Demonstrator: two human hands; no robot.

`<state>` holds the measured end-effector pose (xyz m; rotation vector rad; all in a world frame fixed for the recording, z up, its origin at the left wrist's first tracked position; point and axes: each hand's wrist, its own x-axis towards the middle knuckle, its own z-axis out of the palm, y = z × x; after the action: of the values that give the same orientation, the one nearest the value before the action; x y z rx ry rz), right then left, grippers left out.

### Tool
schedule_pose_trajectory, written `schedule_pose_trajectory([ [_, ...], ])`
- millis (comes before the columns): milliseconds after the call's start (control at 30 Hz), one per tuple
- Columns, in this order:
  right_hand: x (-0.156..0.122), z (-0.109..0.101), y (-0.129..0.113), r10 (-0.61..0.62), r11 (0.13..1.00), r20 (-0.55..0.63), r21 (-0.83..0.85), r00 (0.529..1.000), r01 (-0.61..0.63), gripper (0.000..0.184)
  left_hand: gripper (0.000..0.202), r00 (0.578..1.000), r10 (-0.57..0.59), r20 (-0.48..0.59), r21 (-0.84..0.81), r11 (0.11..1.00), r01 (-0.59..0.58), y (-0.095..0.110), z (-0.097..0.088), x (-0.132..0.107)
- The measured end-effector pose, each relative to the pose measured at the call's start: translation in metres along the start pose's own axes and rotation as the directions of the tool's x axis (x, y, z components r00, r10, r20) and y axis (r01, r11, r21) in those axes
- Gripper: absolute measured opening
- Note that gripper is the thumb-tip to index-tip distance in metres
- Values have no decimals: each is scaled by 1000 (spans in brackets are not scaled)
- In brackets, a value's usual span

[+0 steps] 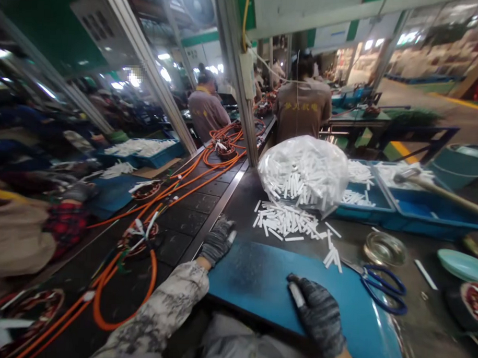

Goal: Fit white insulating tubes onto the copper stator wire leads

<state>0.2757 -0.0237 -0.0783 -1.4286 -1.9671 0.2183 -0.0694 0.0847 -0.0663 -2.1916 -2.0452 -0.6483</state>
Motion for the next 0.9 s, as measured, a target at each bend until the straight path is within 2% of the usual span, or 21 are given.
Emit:
schedule_pose_trajectory([
  [333, -1, 8, 8, 94, 995, 23, 39, 995, -95, 44, 33, 998, 56, -35, -45, 997, -57, -5, 7, 0],
  [567, 0, 9, 10, 178, 982, 63, 51, 982, -182, 42, 29, 995, 88, -37, -50, 995, -90, -5, 6, 1],
  [900, -1, 12, 13, 204, 978, 45, 29, 978, -205, 46, 25, 993, 105, -58, -45, 993, -108, -4, 8, 1],
])
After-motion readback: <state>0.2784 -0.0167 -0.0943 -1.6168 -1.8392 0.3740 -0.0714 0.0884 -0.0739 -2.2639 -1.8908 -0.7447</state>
